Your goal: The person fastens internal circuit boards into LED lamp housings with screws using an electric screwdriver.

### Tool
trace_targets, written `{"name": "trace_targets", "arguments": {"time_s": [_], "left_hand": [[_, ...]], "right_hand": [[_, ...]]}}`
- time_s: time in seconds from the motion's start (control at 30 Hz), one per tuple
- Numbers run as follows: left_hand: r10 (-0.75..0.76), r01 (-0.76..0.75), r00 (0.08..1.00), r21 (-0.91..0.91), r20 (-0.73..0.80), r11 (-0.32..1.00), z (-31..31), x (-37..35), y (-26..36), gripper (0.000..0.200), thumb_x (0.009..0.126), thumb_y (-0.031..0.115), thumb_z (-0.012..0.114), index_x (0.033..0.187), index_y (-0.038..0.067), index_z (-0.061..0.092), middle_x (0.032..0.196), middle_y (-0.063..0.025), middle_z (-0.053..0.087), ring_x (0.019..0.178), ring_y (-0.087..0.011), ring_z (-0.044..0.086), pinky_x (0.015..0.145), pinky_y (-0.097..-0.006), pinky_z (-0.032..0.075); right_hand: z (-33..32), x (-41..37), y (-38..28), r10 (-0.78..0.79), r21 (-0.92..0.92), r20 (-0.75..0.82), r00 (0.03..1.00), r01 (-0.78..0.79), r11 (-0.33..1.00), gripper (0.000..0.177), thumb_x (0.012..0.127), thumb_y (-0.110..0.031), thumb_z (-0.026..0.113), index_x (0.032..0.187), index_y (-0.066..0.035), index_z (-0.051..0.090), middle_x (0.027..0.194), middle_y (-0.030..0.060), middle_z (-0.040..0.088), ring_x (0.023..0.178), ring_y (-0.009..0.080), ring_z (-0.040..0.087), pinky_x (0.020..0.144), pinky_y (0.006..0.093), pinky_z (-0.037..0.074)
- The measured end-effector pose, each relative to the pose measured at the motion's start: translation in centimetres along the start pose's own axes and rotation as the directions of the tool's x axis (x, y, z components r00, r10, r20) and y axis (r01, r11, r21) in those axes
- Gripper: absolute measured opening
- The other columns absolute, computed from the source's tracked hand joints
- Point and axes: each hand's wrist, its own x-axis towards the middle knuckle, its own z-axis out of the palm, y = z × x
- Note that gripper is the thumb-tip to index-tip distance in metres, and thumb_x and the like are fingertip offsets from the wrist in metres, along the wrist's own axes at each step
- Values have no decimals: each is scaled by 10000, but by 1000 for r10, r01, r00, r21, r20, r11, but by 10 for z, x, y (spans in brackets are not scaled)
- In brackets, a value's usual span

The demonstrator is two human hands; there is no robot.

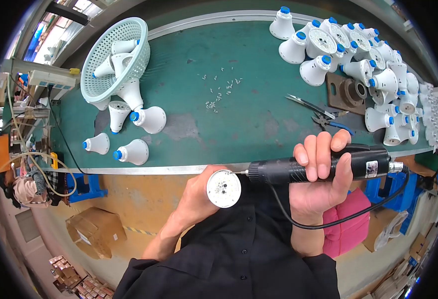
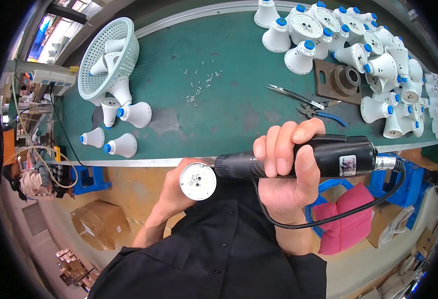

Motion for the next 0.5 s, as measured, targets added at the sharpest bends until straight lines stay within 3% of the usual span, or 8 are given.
{"name": "trace_targets", "arguments": {"time_s": [0.1, 0.2, 0.4, 0.5], "left_hand": [[-57, 58, 998, -30, 8, 998, 0, 1, 5, 406, 760, -15, 790, 1124, 54, 623, 1006, -121, 712, 948, -293, 727, 804, -351, 567], [-8, 8, 1000, 14, -2, 1000, 1, 0, 3, 467, 715, -31, 807, 1138, 40, 622, 1005, -107, 720, 910, -242, 731, 792, -325, 559], [0, 0, 1000, 2, 7, 1000, -1, 2, 4, 463, 716, -32, 806, 1134, 42, 622, 994, -109, 720, 907, -242, 732, 788, -324, 558], [-33, 34, 999, -16, 20, 999, -2, 2, 6, 407, 752, -12, 792, 1120, 59, 632, 1029, -124, 707, 969, -290, 721, 817, -350, 565]], "right_hand": [[-8, -1, 2, 15, -16, 0, 1000, -15, 1000, 190, 985, -259, 613, 1050, -120, 500, 698, -29, 456, 624, 92, 446, 707, 303, 438], [-10, -2, 3, 24, -29, -4, 1000, -25, 999, 184, 973, -251, 610, 1061, -127, 507, 704, -23, 469, 626, 101, 456, 705, 318, 449], [-11, -2, 5, 43, -28, -11, 999, -44, 999, 180, 971, -244, 606, 1066, -132, 500, 703, -23, 461, 626, 104, 452, 707, 323, 444], [-12, -3, 5, 53, -32, -14, 998, -54, 998, 186, 971, -247, 607, 1070, -135, 496, 702, -23, 458, 625, 105, 450, 708, 326, 442]]}}
